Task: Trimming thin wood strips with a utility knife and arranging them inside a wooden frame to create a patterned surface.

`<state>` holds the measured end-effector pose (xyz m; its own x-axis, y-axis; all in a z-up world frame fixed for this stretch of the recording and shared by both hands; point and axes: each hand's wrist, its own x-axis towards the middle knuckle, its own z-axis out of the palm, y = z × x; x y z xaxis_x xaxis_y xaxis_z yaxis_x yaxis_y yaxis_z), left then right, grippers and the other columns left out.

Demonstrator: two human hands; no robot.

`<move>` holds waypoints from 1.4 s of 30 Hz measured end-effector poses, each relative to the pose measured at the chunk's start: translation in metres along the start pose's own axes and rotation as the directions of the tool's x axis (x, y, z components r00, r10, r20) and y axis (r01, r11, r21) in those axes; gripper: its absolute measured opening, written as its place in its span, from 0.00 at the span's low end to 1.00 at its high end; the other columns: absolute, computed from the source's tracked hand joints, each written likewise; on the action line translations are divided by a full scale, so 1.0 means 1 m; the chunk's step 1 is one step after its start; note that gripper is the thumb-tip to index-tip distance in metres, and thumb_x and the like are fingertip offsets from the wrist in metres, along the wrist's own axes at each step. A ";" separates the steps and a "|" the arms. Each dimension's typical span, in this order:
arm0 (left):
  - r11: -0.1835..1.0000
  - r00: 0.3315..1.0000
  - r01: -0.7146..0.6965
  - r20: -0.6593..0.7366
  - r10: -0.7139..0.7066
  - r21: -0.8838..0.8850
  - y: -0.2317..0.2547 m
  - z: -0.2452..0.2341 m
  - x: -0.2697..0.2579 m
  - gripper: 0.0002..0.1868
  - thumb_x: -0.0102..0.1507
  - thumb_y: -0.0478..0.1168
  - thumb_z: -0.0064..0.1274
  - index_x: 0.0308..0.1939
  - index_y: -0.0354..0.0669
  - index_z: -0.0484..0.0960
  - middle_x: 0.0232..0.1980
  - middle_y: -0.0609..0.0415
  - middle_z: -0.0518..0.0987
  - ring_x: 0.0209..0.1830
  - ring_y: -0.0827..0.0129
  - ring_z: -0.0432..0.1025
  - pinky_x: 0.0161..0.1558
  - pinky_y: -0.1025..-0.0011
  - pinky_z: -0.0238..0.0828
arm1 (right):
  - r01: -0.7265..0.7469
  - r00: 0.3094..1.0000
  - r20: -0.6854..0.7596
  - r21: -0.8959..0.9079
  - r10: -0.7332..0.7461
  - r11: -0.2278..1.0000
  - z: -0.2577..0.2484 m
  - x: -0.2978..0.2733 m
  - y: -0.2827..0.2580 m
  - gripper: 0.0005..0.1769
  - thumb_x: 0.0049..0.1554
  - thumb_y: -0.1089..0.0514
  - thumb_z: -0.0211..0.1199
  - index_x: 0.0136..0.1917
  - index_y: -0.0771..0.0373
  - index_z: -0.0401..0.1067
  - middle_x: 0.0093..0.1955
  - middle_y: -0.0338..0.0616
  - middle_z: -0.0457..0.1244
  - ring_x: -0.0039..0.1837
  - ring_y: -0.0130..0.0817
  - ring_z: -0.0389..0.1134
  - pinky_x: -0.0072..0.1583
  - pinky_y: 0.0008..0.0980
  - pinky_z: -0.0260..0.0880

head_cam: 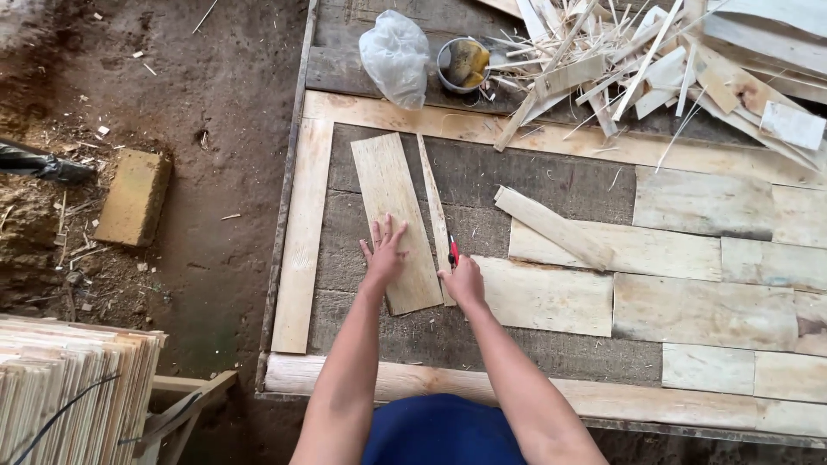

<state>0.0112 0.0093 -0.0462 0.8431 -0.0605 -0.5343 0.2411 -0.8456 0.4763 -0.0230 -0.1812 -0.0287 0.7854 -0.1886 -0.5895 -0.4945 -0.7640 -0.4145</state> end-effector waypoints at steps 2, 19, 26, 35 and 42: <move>0.963 0.998 -0.066 -0.035 0.059 -0.261 -0.019 -0.003 0.004 0.37 0.68 0.38 0.47 0.79 0.74 0.54 0.86 0.68 0.35 0.85 0.60 0.23 0.74 0.33 0.16 | -0.013 1.000 0.006 0.064 0.012 0.998 -0.006 -0.008 -0.008 0.21 0.54 0.50 0.72 0.53 0.67 0.72 0.49 0.48 0.68 0.56 0.55 0.74 0.57 0.51 0.77; 0.956 0.910 0.108 -0.359 -0.205 -0.272 -0.031 0.026 -0.040 0.34 0.56 0.55 0.68 0.52 0.39 0.67 0.50 0.43 0.73 0.51 0.42 0.76 0.47 0.48 0.79 | 0.217 0.963 -0.268 0.782 0.002 0.584 -0.224 -0.025 -0.031 0.17 0.56 0.53 0.74 0.52 0.57 0.70 0.30 0.38 0.61 0.22 0.26 0.61 0.29 0.25 0.70; 0.971 0.924 0.238 -0.308 -0.228 -0.004 0.006 0.010 -0.063 0.43 0.53 0.52 0.71 0.60 0.34 0.62 0.56 0.44 0.68 0.55 0.42 0.74 0.52 0.49 0.78 | 0.023 1.000 -0.002 0.608 -0.028 0.794 -0.150 -0.016 -0.005 0.10 0.58 0.51 0.66 0.45 0.58 0.77 0.24 0.50 0.63 0.19 0.35 0.60 0.22 0.31 0.61; 0.968 0.921 0.205 -0.306 -0.240 -0.141 0.004 0.009 -0.062 0.42 0.52 0.43 0.72 0.60 0.34 0.60 0.56 0.42 0.66 0.56 0.37 0.72 0.55 0.46 0.76 | -0.064 0.980 0.201 0.366 -0.012 0.928 -0.016 -0.031 0.009 0.15 0.53 0.57 0.69 0.53 0.62 0.78 0.36 0.47 0.68 0.30 0.36 0.72 0.32 0.30 0.78; 0.960 0.914 0.114 -0.353 -0.202 -0.254 0.005 0.010 -0.066 0.42 0.54 0.40 0.70 0.63 0.33 0.59 0.55 0.35 0.70 0.58 0.32 0.72 0.58 0.45 0.73 | -0.078 0.988 0.150 0.281 0.036 0.957 0.002 -0.031 0.009 0.16 0.52 0.52 0.67 0.53 0.58 0.78 0.26 0.45 0.68 0.29 0.35 0.72 0.34 0.30 0.77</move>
<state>-0.0484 0.0035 -0.0151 0.8913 0.3022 -0.3381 0.4497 -0.6843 0.5740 -0.0525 -0.1809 -0.0157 0.7023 -0.1212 -0.7015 -0.6386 -0.5429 -0.5455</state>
